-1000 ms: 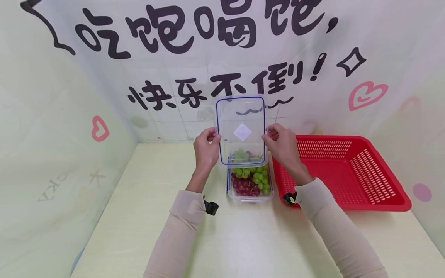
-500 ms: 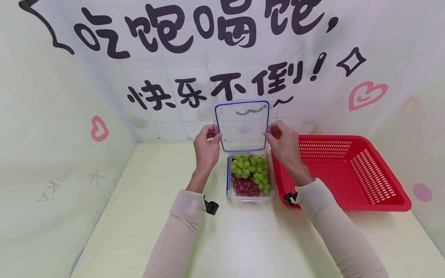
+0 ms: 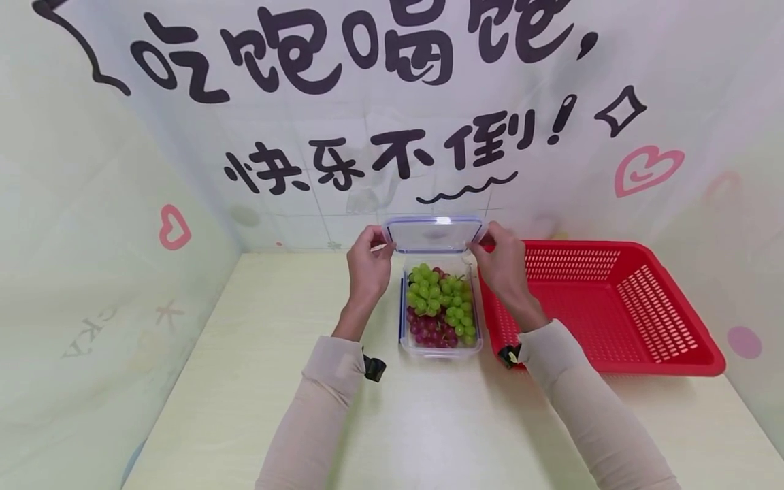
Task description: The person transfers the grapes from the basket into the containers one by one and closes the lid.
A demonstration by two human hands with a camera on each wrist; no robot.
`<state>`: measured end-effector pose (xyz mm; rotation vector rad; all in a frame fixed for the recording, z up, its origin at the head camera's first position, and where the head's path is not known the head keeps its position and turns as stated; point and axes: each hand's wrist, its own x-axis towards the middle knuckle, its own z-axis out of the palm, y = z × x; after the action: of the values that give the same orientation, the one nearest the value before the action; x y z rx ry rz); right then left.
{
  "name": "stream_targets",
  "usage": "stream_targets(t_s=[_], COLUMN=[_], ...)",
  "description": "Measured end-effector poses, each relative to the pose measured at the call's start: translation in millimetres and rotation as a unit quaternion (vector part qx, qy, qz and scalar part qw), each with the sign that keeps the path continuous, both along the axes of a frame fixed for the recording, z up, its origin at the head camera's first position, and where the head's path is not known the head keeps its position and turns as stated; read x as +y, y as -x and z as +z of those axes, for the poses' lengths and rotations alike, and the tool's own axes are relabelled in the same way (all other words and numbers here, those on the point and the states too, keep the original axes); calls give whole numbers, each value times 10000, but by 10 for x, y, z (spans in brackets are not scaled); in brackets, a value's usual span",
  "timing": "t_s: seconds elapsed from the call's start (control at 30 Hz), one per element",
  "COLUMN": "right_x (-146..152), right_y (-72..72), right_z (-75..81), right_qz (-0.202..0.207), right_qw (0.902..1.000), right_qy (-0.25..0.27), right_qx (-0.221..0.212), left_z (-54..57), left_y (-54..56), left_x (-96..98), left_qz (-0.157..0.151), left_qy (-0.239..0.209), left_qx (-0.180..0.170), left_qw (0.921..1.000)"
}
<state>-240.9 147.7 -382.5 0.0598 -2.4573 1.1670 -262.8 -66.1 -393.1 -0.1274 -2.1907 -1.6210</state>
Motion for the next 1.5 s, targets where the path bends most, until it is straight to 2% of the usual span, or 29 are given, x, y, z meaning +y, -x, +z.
stream_targets(t_s=[0.2, 0.4, 0.67, 1.0, 1.2, 1.33, 1.5], right_x=[37, 51, 74, 155, 160, 160, 196], right_y=[69, 122, 190, 251, 291, 307, 309], right_z=[-44, -58, -58, -86, -144, -161, -169], right_qz=[-100, 27, 179, 610, 661, 678, 615], right_qw=[9995, 9970, 9950, 9917, 9894, 9860, 9841], right_qy=[-249, -588, -620, -735, -823, -948, -1110], right_qx=[-158, -510, -759, -861, -994, -1191, -1243], left_z=[-140, -259, -318, -397, -484, -531, -535], left_y=[53, 81, 147, 246, 298, 318, 324], left_x=[39, 64, 115, 203, 210, 207, 235], left_qz=[-155, -255, -333, -319, -381, -305, -278], left_qy=[-8, 171, 118, 369, 360, 395, 497], left_qx=[-229, -182, -248, -310, -295, -326, -352], left_qw=[9996, 9994, 9991, 9983, 9982, 9982, 9978])
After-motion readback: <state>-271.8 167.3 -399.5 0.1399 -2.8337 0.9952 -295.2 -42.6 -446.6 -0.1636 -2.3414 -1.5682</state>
